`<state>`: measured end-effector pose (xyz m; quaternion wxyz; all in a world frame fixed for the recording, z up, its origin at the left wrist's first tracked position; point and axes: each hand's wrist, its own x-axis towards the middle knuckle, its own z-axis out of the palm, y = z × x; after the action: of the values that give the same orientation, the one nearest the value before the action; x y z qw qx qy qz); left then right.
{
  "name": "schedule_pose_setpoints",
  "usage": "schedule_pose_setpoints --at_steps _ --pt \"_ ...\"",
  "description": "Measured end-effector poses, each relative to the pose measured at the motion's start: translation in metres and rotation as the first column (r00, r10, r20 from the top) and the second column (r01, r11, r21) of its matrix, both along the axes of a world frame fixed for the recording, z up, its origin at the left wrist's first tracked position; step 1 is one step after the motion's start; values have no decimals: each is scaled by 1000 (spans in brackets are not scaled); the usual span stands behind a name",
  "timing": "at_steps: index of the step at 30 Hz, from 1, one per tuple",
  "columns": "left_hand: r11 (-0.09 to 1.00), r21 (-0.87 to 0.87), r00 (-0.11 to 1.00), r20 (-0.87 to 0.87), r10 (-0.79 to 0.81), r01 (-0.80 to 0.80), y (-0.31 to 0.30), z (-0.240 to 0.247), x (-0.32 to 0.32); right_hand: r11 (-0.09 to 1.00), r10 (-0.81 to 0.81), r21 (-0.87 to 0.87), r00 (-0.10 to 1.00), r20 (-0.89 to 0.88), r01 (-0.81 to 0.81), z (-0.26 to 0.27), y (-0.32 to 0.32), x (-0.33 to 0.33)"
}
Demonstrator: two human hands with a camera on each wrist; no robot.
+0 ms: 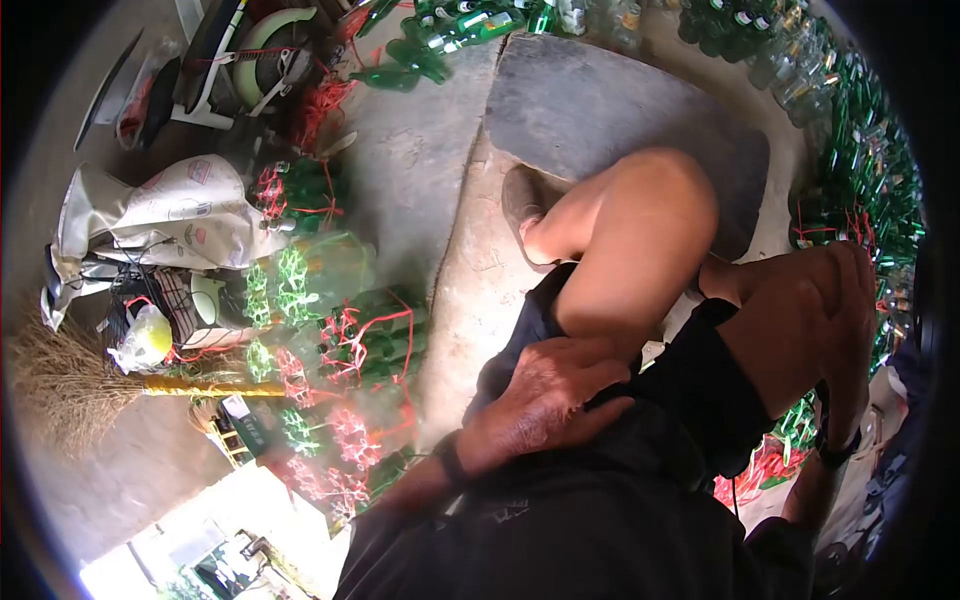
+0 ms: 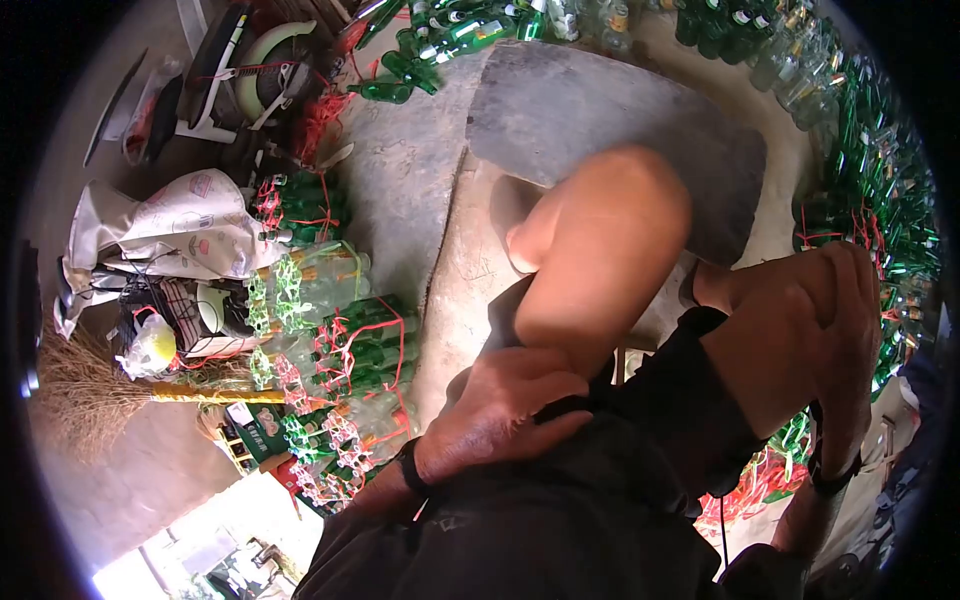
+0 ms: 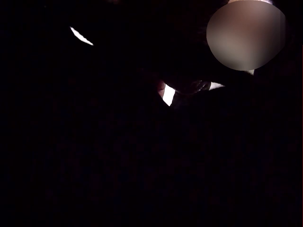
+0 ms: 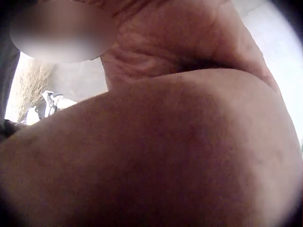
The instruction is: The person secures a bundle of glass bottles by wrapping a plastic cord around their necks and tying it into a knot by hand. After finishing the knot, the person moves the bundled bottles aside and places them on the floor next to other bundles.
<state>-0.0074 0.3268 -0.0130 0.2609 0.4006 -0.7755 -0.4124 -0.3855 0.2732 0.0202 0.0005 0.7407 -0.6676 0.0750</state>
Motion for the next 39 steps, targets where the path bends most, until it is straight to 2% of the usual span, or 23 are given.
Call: schedule_pose_setpoints --at_steps 8,12,16,18,22,24,26,28,29,32,33,34,37,39 --pt "999 -32 999 8 -40 41 -1 -1 -5 1000 11 -25 1000 17 -10 -6 6 -7" --pt "999 -20 999 -2 -41 41 1 -2 -4 999 -23 -45 996 88 27 0 1 9" --pt "995 -97 999 -20 -25 23 -3 5 -1 997 -15 -71 998 62 20 1 2 15" --pt "1000 1 999 35 -2 2 -9 14 5 997 -20 -75 998 64 25 1 6 12" --pt "999 22 1000 -19 25 -25 -29 24 7 995 -39 -89 997 72 45 -2 8 6" --pt "985 155 994 -60 88 -78 -47 43 1 989 11 -151 997 71 0 -6 7 1" --pt "994 98 993 -104 54 -44 -67 54 -6 988 2 -152 996 92 12 -6 8 -1" --pt "973 229 956 -280 91 -25 -83 75 -18 991 11 -132 995 99 2 -5 8 -3" --pt "946 324 958 -266 111 -20 -92 88 -23 990 6 -141 995 101 8 -5 9 -4" --pt "953 303 903 -407 141 -13 -121 88 -40 989 6 -148 995 104 10 -5 10 -5" --pt "937 343 961 -233 149 -62 -133 103 -43 983 15 -183 994 105 4 -4 10 -5" --pt "940 338 931 -329 158 -40 -142 98 -51 977 24 -214 994 104 -1 -4 11 -4" --pt "860 510 912 -353 209 0 -172 89 -74 975 14 -222 995 103 9 -3 14 -6" --pt "856 516 907 -373 194 29 -188 77 -82 975 12 -222 996 93 9 -4 8 -6"
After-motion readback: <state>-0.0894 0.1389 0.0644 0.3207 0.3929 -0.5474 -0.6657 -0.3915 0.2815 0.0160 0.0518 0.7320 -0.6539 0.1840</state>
